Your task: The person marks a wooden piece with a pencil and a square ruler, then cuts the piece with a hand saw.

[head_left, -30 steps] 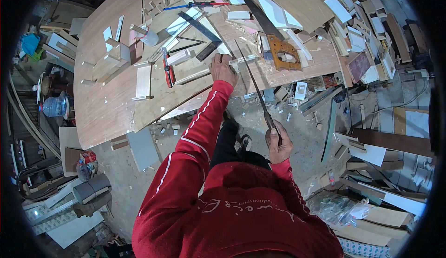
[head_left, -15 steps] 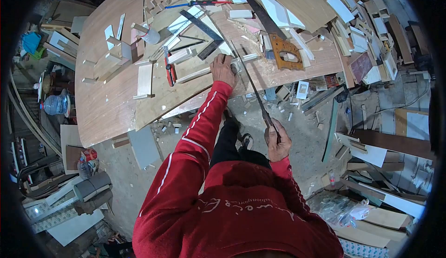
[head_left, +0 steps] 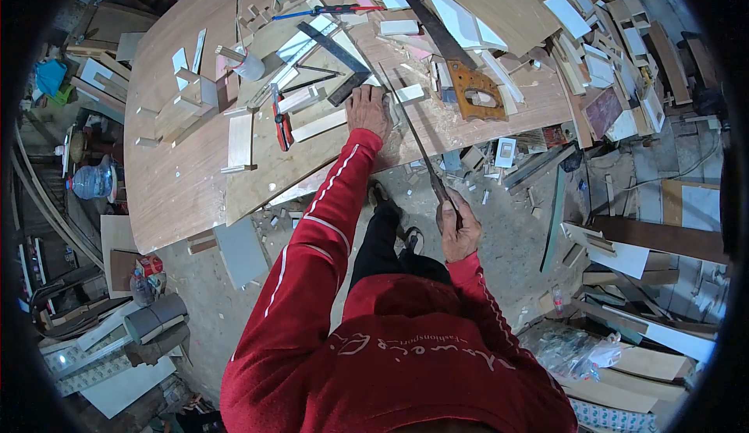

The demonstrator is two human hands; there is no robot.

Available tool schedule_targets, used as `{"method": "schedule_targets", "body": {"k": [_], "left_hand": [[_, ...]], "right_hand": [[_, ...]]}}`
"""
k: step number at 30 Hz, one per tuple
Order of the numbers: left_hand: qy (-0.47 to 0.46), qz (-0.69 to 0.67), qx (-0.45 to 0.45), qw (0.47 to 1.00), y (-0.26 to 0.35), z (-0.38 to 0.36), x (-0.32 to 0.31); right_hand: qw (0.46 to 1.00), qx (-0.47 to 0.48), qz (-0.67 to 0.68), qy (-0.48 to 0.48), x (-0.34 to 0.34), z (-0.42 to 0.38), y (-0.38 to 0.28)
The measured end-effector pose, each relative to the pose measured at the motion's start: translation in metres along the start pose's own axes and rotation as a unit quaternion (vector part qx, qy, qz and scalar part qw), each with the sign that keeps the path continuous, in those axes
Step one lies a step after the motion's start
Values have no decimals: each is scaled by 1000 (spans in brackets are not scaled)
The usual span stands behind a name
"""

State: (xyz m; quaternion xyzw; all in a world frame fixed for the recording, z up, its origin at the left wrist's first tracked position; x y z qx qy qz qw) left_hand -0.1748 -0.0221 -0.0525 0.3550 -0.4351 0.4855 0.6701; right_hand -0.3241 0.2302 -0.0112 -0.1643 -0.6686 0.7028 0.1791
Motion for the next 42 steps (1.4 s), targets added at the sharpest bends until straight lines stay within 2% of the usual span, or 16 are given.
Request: {"method": "schedule_targets", "body": {"k": [3,5,10,13,15,18,20,23,25,27,29,31,33,35,39,42], "left_hand": [[-4,-8,-3,1000,1,0,4],[-20,-17,-1,1000,-1,1,5],[-19,-48,-16,999,-6,2,3],[-49,-74,-34,995,-4,1,0],[-55,-6,-2,998,-3,0,3],[-77,-9,30,997,-3,-1,9],[-72,-3,23,997,-2,-1,10],[-73,-3,6,997,0,-2,14],[-80,-10,-2,997,2,-2,9],[-59,7,43,997,-5,1,2],[-76,25,52,995,-5,0,-2],[-92,43,59,993,-5,0,-2],[-21,76,53,996,-2,-1,5],[-31,71,60,995,-6,1,-4],[-85,55,84,991,-7,8,-14],[-47,65,69,994,-2,7,-10]], "right_hand": [[1000,13,-24,-10,-1,3,-5],[998,-60,-7,-19,-1,2,3],[999,-37,5,-14,2,-1,9],[999,-42,0,-15,3,-2,8],[999,-45,-8,-17,4,-3,6],[1000,-23,-6,-15,5,-3,-1],[999,27,-13,-20,4,-2,-11],[999,40,6,-18,5,-4,-11],[999,37,0,-16,5,-4,-12],[999,33,-6,-15,5,-5,-12],[1000,-16,20,-5,7,-7,-5],[1000,5,10,-3,7,-7,-11],[1000,26,-1,0,9,-7,-16],[1000,-8,0,-2,10,-8,-13],[1000,20,-2,-1,9,-7,-17],[1000,4,8,-3,8,-6,-6]]}}
Point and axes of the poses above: each hand's wrist, its own z-axis towards the middle knuckle, its own x-axis out of the back of the hand, y = z × x, the point moved 7 cm from there along z, towards the middle knuckle, and after that the axes turned 15 degrees about z, right-handed, at the moved point
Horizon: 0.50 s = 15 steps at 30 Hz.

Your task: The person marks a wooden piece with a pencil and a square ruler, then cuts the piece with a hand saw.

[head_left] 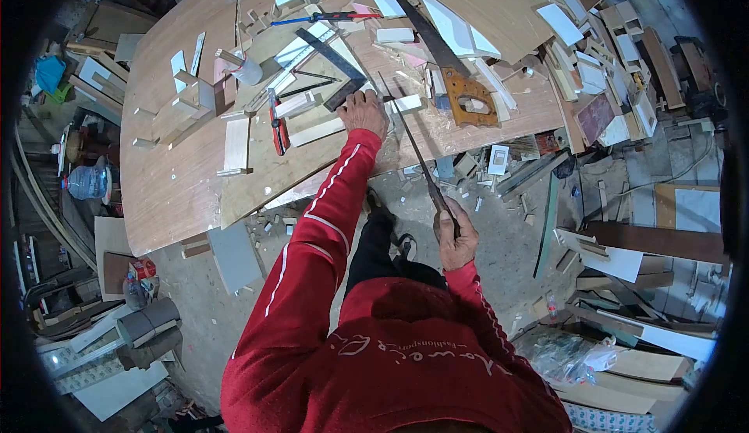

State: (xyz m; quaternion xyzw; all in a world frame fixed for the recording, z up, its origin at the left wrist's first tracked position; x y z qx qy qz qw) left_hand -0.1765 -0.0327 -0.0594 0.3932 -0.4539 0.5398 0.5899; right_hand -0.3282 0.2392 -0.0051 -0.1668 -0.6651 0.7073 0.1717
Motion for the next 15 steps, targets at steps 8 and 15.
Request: {"method": "schedule_targets", "body": {"k": [8,15], "left_hand": [[-17,-12,11,1000,-1,-6,2],[7,-68,-122,990,-4,-16,18]], "right_hand": [[999,-4,-32,-6,-3,1,-4],[1000,-21,9,1,-3,5,14]]}}
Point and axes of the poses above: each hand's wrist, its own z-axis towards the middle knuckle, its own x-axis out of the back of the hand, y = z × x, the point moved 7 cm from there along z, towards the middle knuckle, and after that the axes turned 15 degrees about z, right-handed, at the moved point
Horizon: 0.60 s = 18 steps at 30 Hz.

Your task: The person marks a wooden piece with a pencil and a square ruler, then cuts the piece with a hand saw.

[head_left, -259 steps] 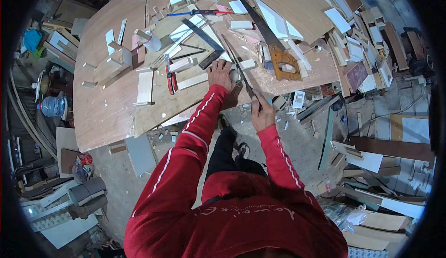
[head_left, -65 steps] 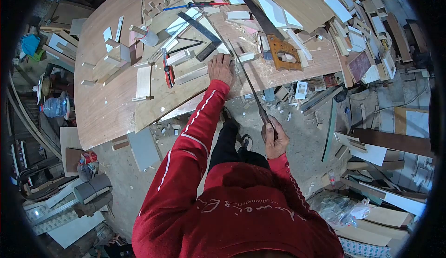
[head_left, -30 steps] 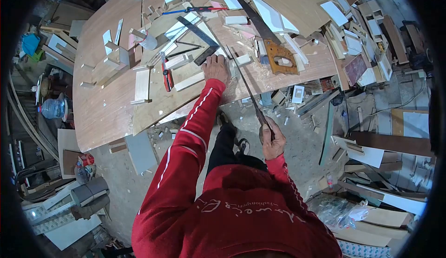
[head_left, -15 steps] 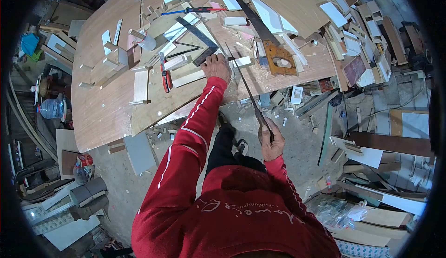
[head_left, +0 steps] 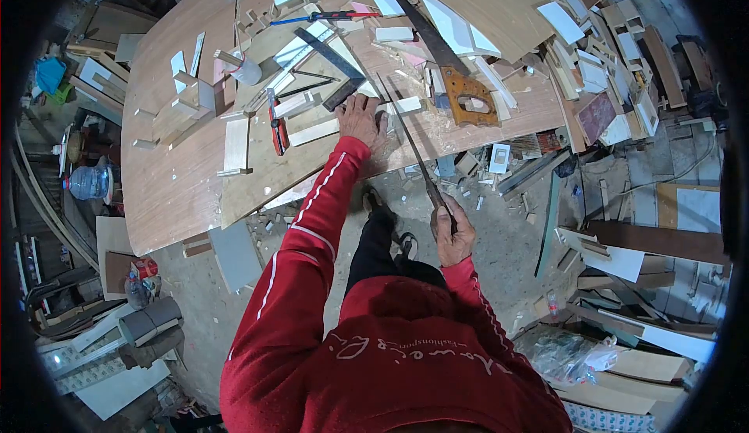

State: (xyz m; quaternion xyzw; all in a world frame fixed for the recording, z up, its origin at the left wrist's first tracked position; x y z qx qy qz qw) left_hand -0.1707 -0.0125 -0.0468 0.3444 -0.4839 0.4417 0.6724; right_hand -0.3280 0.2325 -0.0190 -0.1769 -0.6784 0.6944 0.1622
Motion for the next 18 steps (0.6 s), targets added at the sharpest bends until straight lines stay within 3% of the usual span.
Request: {"method": "schedule_targets", "body": {"k": [3,5,10,12,14,16,18], "left_hand": [[-60,-31,9,998,-5,3,-5],[-62,-9,1,998,-5,6,-7],[-49,0,1,999,-3,9,-9],[-48,-27,41,998,-6,12,-10],[-57,-13,49,997,-1,13,-8],[-69,3,58,996,1,11,-9],[-6,0,58,998,2,11,-5]], "right_hand": [[999,46,-20,-12,-1,0,-13],[998,-16,57,-25,1,-3,1],[998,-28,47,-25,1,-3,6],[998,-21,50,-24,-3,2,0],[993,107,-12,-36,-8,6,-22],[996,84,6,-28,-7,4,-14],[998,61,24,-19,-5,2,-8]]}}
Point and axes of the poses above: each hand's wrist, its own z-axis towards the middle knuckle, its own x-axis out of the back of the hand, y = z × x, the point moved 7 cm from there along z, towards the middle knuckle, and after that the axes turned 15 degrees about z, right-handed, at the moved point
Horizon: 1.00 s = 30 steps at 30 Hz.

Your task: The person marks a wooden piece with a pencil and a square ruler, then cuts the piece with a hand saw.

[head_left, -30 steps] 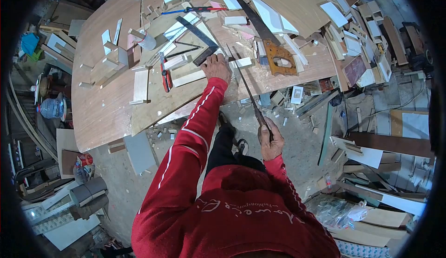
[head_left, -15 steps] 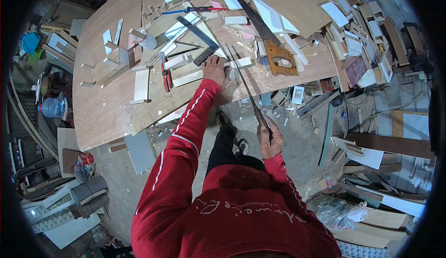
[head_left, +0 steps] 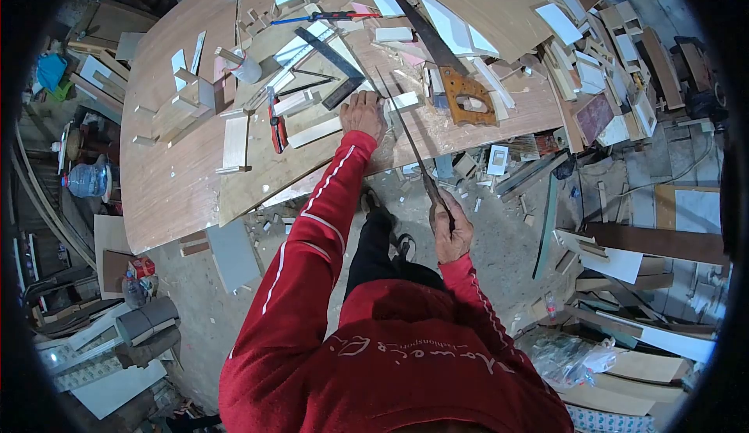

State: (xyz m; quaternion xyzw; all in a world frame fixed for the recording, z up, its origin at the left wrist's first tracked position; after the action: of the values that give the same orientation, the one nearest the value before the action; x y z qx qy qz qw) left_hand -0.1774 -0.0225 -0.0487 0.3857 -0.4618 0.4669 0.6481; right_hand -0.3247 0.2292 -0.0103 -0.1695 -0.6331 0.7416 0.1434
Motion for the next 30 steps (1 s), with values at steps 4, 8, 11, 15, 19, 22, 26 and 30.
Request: {"method": "schedule_targets", "body": {"k": [4,8,11,15,19,22,26,30], "left_hand": [[39,-1,6,999,0,-1,0],[51,-6,-16,999,0,0,3],[30,-13,-15,999,-1,0,4],[19,-29,-16,999,-1,0,4],[6,-19,-17,1000,-2,1,1],[19,-12,-22,1000,-1,1,3],[0,-8,-28,1000,2,2,6],[-13,7,-52,999,3,0,2]], "right_hand": [[998,-55,12,-4,5,-5,10],[998,-62,1,-9,5,-7,11],[998,-54,-7,-12,6,-8,11],[999,-51,-3,-9,6,-10,12],[999,-51,2,-13,9,-13,4],[999,-48,-2,-14,11,-16,10],[999,-35,-23,-20,8,-15,6],[998,-3,-64,-21,-17,10,3]]}}
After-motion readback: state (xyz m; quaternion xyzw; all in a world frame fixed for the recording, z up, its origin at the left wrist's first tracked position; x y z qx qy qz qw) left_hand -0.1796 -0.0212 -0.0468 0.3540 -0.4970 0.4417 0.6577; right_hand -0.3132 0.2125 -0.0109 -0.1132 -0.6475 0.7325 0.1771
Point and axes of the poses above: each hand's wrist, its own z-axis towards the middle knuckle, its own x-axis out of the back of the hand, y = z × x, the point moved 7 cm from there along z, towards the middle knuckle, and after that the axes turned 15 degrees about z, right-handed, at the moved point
